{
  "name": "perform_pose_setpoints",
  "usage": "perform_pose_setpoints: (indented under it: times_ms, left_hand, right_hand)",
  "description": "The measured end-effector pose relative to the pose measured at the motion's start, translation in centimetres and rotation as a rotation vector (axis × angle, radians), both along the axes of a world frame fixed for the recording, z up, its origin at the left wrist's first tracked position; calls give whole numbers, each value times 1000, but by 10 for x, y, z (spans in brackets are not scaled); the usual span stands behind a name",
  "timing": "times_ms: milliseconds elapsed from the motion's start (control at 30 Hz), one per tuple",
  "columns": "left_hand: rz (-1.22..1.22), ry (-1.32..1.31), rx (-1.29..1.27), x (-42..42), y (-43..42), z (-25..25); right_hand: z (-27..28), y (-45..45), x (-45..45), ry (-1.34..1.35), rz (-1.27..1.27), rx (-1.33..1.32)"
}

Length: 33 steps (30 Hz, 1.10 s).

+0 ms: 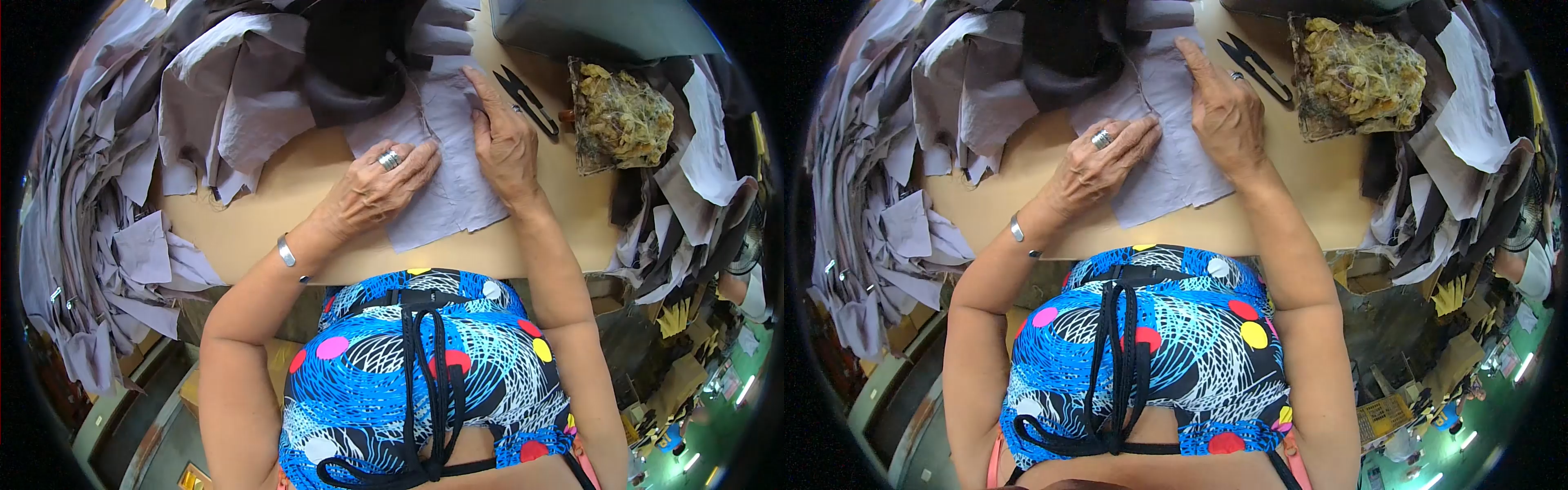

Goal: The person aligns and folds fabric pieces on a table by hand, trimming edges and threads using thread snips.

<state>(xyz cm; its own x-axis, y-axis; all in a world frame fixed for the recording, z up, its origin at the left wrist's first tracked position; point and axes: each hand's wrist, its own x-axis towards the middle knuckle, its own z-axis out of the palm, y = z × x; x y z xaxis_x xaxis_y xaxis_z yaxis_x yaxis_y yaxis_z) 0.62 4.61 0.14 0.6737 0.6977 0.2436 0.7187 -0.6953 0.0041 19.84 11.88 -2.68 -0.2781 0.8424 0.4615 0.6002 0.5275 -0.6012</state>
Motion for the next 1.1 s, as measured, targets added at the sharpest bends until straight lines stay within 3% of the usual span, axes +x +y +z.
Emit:
perform_pose_setpoints:
  times_ms: [267, 533, 733, 967, 1100]
  left_hand:
    - [-29, -42, -60, 0, 2, 4]
    - [18, 6, 68, -1, 9, -6]
    - [25, -49, 111, 0, 9, -10]
    - [-22, 12, 41, 12, -8, 3]
    - [56, -121, 1, 6, -1, 2]
  right_hand:
    - [-8, 0, 1, -31, -6, 66]
    - [-4, -1, 1, -18, 9, 52]
    - [1, 1, 3, 171, 49, -8]
    - [10, 0, 4, 40, 1, -95]
    - [11, -1, 2, 19, 17, -83]
